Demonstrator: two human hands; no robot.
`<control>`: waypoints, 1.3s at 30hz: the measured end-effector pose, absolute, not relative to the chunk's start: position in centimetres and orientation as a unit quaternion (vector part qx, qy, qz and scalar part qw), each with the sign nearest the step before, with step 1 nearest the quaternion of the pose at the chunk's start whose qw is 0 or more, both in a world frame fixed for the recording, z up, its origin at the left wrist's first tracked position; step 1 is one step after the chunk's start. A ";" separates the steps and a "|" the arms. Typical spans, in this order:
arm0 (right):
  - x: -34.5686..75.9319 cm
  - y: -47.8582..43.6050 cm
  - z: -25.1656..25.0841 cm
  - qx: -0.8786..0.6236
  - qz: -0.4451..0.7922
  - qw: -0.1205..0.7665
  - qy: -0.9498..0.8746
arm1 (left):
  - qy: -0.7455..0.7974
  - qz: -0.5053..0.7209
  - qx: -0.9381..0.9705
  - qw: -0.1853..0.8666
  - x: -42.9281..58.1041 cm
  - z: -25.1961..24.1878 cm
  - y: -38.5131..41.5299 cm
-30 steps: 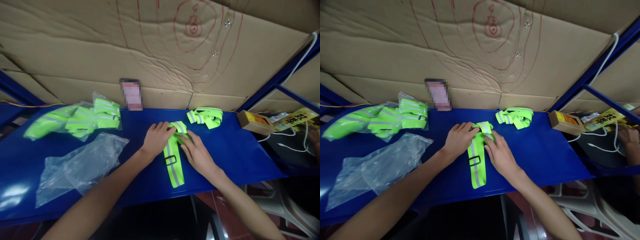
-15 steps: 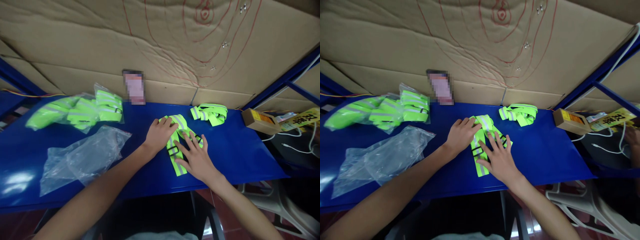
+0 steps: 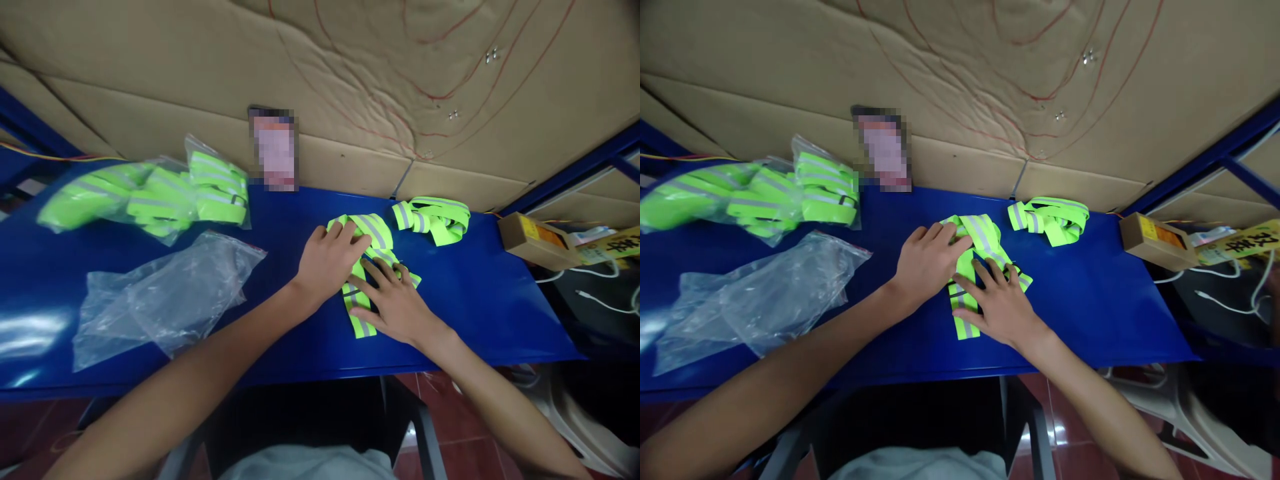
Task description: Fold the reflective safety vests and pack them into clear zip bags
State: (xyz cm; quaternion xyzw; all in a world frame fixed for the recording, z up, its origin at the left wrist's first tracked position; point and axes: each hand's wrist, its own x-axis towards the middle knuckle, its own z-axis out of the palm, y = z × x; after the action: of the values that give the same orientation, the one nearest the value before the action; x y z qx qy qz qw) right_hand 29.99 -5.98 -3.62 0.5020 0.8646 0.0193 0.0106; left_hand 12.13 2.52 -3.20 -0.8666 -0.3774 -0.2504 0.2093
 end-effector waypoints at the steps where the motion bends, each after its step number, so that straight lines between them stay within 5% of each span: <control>1: 29.9 -5.9 -3.5 0.505 0.021 0.009 0.863 | -0.372 -0.245 -0.871 0.206 12.3 -3.3 2.3; 24: 30.3 -11.2 -3.5 0.530 -0.002 -0.037 0.847 | -0.319 -0.199 -0.912 0.163 13.5 -5.4 2.2; 30: 32.8 -5.2 -0.3 0.594 -0.073 -0.195 0.777 | -0.314 -0.201 -0.917 0.143 13.6 -5.5 2.3; 39: 35.0 2.2 -4.9 0.592 -0.198 -0.232 0.746 | -0.332 -0.216 -0.915 0.075 13.1 -5.0 1.7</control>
State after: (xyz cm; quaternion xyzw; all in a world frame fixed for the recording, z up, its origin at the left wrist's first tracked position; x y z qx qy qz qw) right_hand 35.03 2.24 -4.89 0.5920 0.7461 -0.1980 -0.2318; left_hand 13.08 1.72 -4.99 -0.9150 -0.3324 -0.2160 0.0749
